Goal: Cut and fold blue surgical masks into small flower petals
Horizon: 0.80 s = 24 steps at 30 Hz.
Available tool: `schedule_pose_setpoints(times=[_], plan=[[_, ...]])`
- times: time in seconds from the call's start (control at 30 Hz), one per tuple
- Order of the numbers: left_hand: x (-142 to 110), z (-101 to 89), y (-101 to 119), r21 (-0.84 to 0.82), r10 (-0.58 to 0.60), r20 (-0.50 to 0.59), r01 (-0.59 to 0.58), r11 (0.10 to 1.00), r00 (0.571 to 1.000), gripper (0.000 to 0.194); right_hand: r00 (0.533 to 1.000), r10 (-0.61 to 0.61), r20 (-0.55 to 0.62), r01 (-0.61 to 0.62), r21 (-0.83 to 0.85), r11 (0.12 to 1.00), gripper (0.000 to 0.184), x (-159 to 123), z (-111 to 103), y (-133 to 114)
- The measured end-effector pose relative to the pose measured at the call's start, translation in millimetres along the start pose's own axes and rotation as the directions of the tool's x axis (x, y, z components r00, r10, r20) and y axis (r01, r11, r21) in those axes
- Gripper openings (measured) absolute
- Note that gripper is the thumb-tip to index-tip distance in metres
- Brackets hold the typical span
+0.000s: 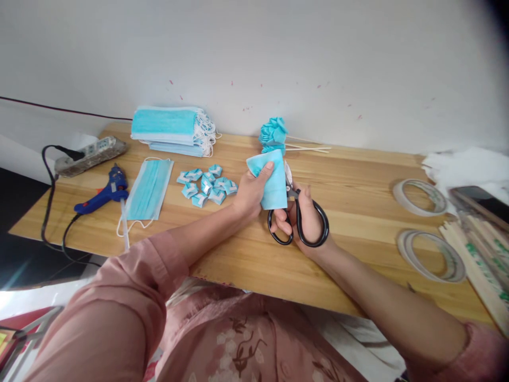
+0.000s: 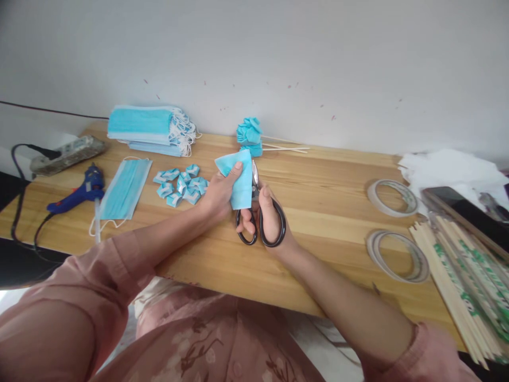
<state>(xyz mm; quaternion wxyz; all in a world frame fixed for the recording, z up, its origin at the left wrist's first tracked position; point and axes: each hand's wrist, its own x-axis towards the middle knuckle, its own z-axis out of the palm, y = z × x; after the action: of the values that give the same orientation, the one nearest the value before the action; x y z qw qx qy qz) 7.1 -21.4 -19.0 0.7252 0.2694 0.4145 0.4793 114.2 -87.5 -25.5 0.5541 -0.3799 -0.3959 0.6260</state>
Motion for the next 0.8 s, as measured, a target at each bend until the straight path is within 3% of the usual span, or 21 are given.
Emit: schedule_pose_setpoints(times=[0.13,0.8], plan=[[0.4,-0.3,0.1,0.038,0.059,-0.002,-0.058,0.998,0.998,0.032,1.0,-0.012,-0.007,0.012,-0.014,1.0,0.063,-0.3,-2.0,2.2],[0.4,1.3,0.1,0.008,0.05,-0.01,-0.05,0.999,0.999,0.03,1.0,-0.019,-0.007,0.019,-0.035,0.999,0.067,-0.8,-1.7,1.6]])
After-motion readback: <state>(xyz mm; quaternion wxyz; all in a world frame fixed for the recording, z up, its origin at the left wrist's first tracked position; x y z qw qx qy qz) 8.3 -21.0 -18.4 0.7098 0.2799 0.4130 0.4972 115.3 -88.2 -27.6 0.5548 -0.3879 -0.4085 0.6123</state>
